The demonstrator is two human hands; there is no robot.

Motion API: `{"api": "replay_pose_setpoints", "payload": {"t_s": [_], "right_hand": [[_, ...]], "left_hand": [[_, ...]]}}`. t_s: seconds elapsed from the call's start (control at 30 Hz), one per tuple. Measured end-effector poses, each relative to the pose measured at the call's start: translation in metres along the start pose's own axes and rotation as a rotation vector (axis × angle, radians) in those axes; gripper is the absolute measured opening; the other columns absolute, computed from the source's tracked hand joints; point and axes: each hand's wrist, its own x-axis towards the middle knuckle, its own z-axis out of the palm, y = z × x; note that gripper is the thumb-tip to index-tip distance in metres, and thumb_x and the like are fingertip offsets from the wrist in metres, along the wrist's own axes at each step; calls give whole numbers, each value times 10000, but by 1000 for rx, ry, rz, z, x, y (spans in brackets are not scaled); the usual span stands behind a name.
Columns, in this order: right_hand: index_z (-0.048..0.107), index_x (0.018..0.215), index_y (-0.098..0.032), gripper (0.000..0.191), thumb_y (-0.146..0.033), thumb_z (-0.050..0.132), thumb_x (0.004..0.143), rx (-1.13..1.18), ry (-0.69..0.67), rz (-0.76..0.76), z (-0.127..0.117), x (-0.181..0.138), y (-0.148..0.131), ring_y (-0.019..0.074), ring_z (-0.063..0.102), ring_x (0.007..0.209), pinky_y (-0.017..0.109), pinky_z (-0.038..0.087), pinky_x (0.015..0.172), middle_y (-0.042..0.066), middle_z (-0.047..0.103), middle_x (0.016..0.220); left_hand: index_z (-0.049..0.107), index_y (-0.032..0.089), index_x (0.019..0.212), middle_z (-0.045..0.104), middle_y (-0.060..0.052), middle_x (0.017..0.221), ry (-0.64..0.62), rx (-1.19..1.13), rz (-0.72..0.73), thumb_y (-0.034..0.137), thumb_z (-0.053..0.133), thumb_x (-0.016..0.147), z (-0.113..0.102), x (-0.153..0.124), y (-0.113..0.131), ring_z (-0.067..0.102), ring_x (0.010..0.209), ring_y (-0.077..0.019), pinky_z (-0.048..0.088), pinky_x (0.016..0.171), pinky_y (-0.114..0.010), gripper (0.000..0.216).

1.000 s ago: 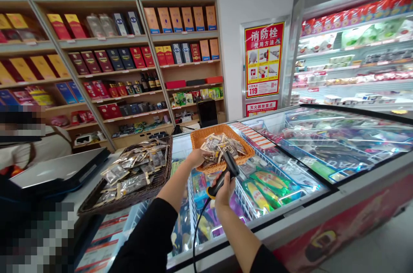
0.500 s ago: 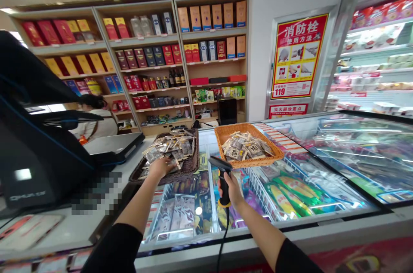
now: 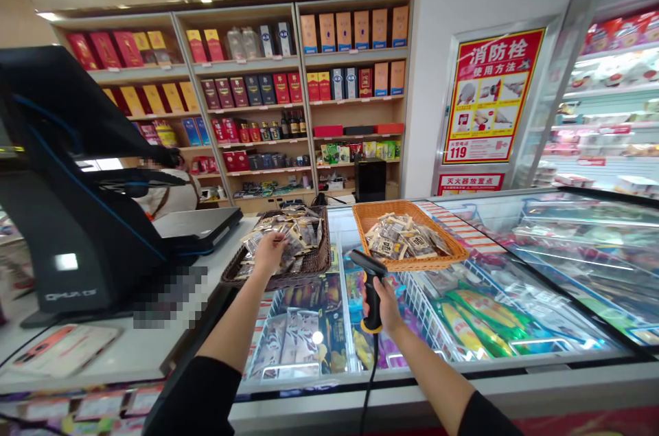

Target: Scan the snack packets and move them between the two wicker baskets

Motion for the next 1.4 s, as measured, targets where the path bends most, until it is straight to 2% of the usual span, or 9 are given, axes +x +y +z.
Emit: {"api": "replay_pose_setpoints", "payload": {"t_s": [0.17,0.23,0.3,0.37,0.43,0.7,1.2,1.3,1.4], "right_hand": [[447,842,-199,412,-586,557,752,-20,-11,-16,-1,-1,0,81,461,342,189,360,314,-50,546,565],[441,851,-201,404,-577,554,758,-30,-7,-40,-1,-2,-2,83,465,347,189,361,317,-53,540,559],[437,848,-202,386,-562,549,771,-48,-3,-69,0,-3,-4,80,465,348,186,358,321,-54,536,560],[432,833,-202,366,-548,540,785,-70,-8,-100,2,-5,-6,74,458,346,184,351,322,-54,534,567],[428,819,-204,345,-533,528,800,-93,-30,-133,4,-7,-7,67,452,349,181,344,328,-54,529,576],[455,854,-193,290,-482,470,858,-248,-122,-235,5,-16,-5,65,442,382,191,355,362,-39,520,601],[468,904,-183,296,-476,475,856,-239,-169,-215,6,-15,-8,66,437,368,192,344,356,-39,527,600],[468,873,-186,294,-478,493,845,-158,-113,-223,5,-15,-9,68,445,365,196,343,353,-33,539,617],[464,820,-191,303,-491,504,831,-49,53,-331,3,-12,-15,73,460,381,199,355,360,-32,538,622]], "left_hand": [[566,160,1023,627,-26,684,19,-294,-130,387,489,801,25,5,25,587,653,-182,444,646,-289,327],[570,152,1013,637,-31,703,32,-482,-244,338,562,757,39,6,30,606,686,-184,458,663,-291,316],[579,149,995,660,-43,771,-23,-738,-330,233,633,691,50,6,32,629,744,-182,477,697,-290,319],[596,151,970,676,-49,830,-139,-955,-344,123,668,624,56,4,30,641,793,-179,494,733,-293,355],[621,145,929,686,-56,867,-201,-1046,-325,46,688,572,56,0,28,644,832,-181,504,771,-305,376],[678,100,816,702,-89,801,-73,-981,-359,42,790,450,49,-11,31,656,822,-229,537,768,-371,387],[708,84,784,691,-69,698,-96,-940,-351,78,803,397,54,-10,28,655,696,-200,541,709,-342,398],[719,110,828,710,-79,755,-79,-787,-230,110,756,515,49,-9,30,660,771,-226,525,759,-362,315],[719,198,907,712,-50,911,5,-494,39,145,632,682,43,-11,47,636,926,-229,473,871,-375,248]]}}
